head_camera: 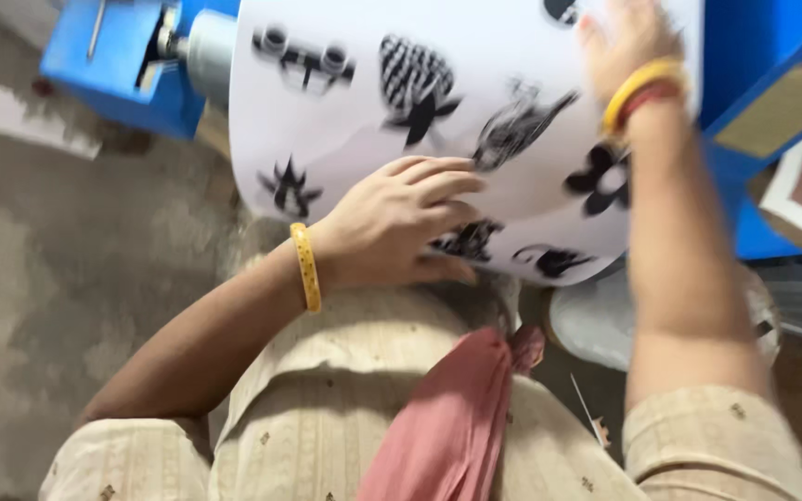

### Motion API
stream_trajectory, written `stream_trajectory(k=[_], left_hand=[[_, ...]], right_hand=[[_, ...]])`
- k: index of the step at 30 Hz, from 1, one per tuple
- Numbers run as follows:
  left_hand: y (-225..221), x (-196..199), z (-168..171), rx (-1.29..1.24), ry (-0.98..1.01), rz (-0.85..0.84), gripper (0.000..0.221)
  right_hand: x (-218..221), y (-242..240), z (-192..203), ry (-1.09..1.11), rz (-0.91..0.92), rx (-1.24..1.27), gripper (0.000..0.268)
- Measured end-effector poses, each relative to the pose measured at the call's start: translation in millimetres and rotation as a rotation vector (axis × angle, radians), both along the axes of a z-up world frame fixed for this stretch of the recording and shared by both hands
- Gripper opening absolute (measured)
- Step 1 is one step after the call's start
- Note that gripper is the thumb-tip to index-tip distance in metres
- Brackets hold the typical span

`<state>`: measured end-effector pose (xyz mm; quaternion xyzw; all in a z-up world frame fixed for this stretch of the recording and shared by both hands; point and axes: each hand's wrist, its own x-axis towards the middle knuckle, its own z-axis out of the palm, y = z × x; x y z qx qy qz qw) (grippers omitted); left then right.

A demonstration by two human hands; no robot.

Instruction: The person smooths and guides a continuous roll of printed film through a lamination or printing machine by hand, ensuring the material remains flat and centered as it feeds through the rollers.

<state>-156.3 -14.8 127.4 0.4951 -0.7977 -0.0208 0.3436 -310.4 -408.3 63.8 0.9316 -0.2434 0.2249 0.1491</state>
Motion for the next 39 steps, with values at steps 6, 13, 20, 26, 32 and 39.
stream_trajectory(k=[6,13,20,26,32,39], left_hand=[[-80,11,-38,-0.044,-0.098,0.214,0.047],[-195,-60,-25,0.219,-0.245,0.098,0.059],[-220,-31,23,0.516,-0.377,0.311,0.07],[-170,89,28,0.634,-0.219,0.683,0.07],[-71,148,-26,0.349,-0.191,0.986,0.071],[15,119,-99,-0.091,-0.143,0.934,0.073]], right_hand=[[-51,146,-39,-0.115,-0.096,0.037,0.076],[-84,266,-53,-0.202,0.028,0.171,0.068],[-115,256,-47,-0.211,-0.02,0.154,0.067],[-126,227,-34,-0.244,-0.178,0.143,0.066],[-92,206,-12,-0.286,-0.111,0.135,0.068],[39,245,-5,0.147,0.315,0.152,0.071]])
